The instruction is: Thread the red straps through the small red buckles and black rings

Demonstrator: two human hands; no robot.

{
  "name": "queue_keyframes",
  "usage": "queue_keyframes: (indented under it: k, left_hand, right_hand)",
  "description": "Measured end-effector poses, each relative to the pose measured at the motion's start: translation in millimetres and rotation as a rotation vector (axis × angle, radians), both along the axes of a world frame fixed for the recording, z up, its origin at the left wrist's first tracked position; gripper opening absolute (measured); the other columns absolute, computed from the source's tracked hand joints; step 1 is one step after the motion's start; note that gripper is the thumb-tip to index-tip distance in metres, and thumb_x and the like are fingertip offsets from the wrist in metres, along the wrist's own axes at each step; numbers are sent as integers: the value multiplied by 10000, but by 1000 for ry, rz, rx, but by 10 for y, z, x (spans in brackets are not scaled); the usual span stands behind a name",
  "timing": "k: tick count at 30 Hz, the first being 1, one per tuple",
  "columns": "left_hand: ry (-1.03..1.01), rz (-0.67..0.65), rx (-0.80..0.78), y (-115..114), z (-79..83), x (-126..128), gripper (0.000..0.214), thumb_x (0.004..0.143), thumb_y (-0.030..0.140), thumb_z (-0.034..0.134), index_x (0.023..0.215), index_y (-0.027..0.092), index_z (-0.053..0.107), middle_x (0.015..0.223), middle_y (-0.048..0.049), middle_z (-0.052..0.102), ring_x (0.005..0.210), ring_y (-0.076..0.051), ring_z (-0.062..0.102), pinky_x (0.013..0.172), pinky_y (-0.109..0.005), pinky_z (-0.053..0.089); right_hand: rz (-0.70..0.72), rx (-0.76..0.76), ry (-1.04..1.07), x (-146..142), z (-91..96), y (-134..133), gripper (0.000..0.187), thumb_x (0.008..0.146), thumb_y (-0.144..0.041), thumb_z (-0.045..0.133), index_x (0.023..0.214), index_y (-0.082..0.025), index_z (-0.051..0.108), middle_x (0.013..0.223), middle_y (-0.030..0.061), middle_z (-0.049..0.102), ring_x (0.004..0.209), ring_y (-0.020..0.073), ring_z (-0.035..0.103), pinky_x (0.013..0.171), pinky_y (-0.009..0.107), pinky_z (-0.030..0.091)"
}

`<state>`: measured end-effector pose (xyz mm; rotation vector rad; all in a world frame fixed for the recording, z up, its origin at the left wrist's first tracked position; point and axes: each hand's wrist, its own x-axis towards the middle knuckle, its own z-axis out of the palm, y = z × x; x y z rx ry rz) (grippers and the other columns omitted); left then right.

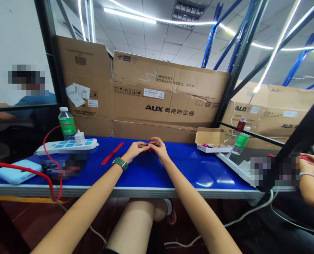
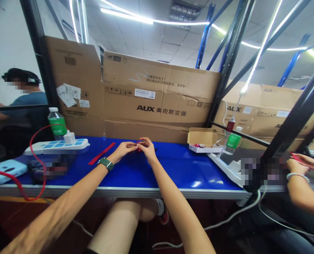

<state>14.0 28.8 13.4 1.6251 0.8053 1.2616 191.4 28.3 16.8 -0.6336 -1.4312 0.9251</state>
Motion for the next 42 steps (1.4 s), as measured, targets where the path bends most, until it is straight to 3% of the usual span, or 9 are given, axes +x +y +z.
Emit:
queue_keyframes:
  k: [4,9,17,28,35,42]
  left_hand:
    - [-6,10,-20,-7,6,5,575,605,517,886,994,114,755,1014,-143,770,906,-258,717,876,-384,546]
    - [-45,35,40,27,-18,6,558,624,492,879,1024,124,751,1031,-135,767,941,-257,712,920,-399,538]
    - [-47,159,206,71,-22,-21,499,671,520,837,971,134,738,976,-129,769,906,-259,719,866,-391,559]
    - [75,210,276,112,-57,-31,404,786,474,744,1033,157,781,1042,-119,771,976,-284,714,931,-411,537]
    - [98,192,285,120,-69,-26,395,757,471,770,1004,163,788,1053,-120,770,992,-284,712,969,-418,520]
    - [2,174,240,14,-10,0,454,664,483,856,944,140,758,977,-125,774,926,-273,722,893,-398,557]
  right_hand:
    - [-89,30,33,30,-10,33,355,729,-367,731,1049,-228,669,900,27,705,802,179,673,728,284,543]
    - [-125,131,-220,83,-14,64,237,780,-362,645,923,-199,742,892,45,732,787,182,678,748,299,551]
    - [-137,198,-286,73,70,-54,315,816,-465,692,937,-188,779,922,82,776,810,229,713,766,330,561]
    - [-157,165,-325,81,80,-93,262,805,-463,701,856,-215,770,794,48,756,732,229,697,727,335,553]
    - [-189,207,-363,87,53,-66,214,810,-422,686,845,-232,779,809,36,759,749,226,688,761,338,543]
    - [-108,97,-219,54,5,-17,278,706,-453,790,840,-210,772,848,62,768,755,230,708,750,346,560]
